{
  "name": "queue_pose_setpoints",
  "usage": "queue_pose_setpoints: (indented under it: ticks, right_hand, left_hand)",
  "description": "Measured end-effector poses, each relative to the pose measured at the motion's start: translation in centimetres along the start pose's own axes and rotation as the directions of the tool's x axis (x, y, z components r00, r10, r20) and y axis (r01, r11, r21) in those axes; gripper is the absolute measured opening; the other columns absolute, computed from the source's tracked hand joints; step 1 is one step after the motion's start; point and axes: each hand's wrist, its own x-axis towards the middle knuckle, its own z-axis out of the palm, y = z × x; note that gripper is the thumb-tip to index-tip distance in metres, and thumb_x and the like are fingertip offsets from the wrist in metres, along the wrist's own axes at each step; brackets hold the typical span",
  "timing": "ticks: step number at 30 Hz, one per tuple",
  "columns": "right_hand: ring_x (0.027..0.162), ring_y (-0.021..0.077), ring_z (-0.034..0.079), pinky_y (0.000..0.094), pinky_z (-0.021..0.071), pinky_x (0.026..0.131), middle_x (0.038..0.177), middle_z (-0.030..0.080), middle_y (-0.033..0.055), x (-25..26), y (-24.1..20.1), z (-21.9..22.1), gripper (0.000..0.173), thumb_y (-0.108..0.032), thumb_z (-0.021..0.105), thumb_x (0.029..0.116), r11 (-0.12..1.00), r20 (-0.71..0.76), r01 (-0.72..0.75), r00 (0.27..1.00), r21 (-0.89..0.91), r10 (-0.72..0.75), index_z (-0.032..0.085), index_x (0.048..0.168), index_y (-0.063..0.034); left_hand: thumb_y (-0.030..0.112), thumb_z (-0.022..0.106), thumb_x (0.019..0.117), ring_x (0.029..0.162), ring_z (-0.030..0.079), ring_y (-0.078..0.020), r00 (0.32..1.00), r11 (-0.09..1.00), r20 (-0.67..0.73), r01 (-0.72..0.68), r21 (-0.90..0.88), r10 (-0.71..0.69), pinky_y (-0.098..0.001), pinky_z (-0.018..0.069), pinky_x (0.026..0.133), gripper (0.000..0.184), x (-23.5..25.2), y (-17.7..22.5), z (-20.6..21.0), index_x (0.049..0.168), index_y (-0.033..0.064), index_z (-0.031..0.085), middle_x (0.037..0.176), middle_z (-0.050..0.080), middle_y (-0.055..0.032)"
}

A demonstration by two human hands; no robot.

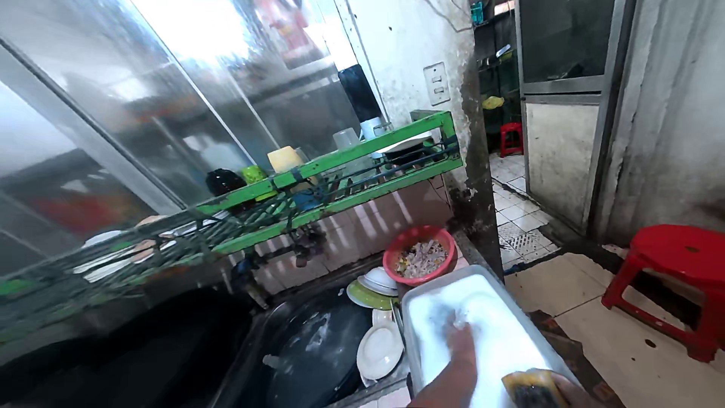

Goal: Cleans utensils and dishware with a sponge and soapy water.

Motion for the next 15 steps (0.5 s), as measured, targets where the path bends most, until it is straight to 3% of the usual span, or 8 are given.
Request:
queue_pose_setpoints:
  ticks: [3,6,8,10,13,15]
  right_hand:
    - [0.121,0.0388,0.062,0.0588,0.0472,0.104,0.131,0.063,0.027,0.3,0.6,0.2,0.061,-0.034,0.07,0.0953,1.0,0.002,0.018,1.0,0.019,-0.018,0.054,0.14,0.0037]
    - [0.117,0.0354,0.065,0.0567,0.0498,0.102,0.126,0.065,0.0252,1.0,1.5,0.4,0.057,-0.033,0.071,0.0935,0.994,-0.019,0.094,0.995,0.059,-0.093,0.058,0.134,0.0047]
    - [0.117,0.0342,0.065,0.0549,0.0497,0.103,0.126,0.065,0.0252,0.8,1.8,0.5,0.056,-0.031,0.071,0.0934,0.988,-0.071,0.116,0.991,0.103,-0.109,0.059,0.133,0.006]
    - [0.116,0.0339,0.065,0.0532,0.0504,0.102,0.125,0.065,0.0269,0.6,1.9,0.5,0.058,-0.029,0.07,0.0931,0.979,-0.156,0.112,0.984,0.169,-0.086,0.056,0.136,0.0086]
    - [0.107,0.0296,0.069,0.0513,0.0552,0.095,0.12,0.067,0.0241,0.2,1.9,0.2,0.063,-0.032,0.067,0.0931,0.963,-0.221,0.065,0.975,0.26,-0.006,0.051,0.141,0.0058]
    - [0.106,0.0292,0.069,0.0518,0.0554,0.094,0.12,0.067,0.0231,0.1,1.7,0.0,0.063,-0.032,0.067,0.0927,0.954,-0.218,0.037,0.976,0.296,0.03,0.05,0.142,0.0036]
  left_hand:
    - [0.014,0.027,0.1127,0.156,0.019,-0.0368,0.972,0.99,0.225,-0.098,0.105,0.072,-0.0451,0.016,0.128,0.054,-3.7,0.9,-0.1,0.16,-0.0081,0.014,0.167,0.018,-0.0269]
    - [0.01,0.04,0.1093,0.15,0.033,-0.0387,0.954,0.982,0.294,-0.1,0.158,0.049,-0.0472,0.0271,0.124,0.05,-4.8,1.7,0.5,0.154,-0.0115,0.03,0.161,0.033,-0.0286]
    - [0.009,0.046,0.1067,0.152,0.029,-0.0392,0.951,0.978,0.296,-0.138,0.159,0.086,-0.0463,0.025,0.125,0.055,-5.4,1.6,0.7,0.155,-0.0114,0.028,0.163,0.026,-0.0291]
    - [0.009,0.057,0.1006,0.152,0.025,-0.043,0.935,0.944,0.309,-0.247,0.219,0.173,-0.0492,0.0222,0.125,0.059,-6.2,1.4,0.7,0.151,-0.0117,0.036,0.163,0.025,-0.0313]
    - [0.017,0.066,0.0963,0.149,0.031,-0.0443,0.915,0.881,0.33,-0.341,0.329,0.23,-0.055,0.0312,0.12,0.066,-6.2,1.7,1.2,0.154,-0.0012,0.04,0.161,0.032,-0.0271]
    - [0.014,0.067,0.095,0.151,0.028,-0.0439,0.902,0.858,0.357,-0.371,0.355,0.242,-0.0539,0.0286,0.122,0.07,-6.3,1.8,0.9,0.156,-0.0022,0.037,0.163,0.03,-0.0266]
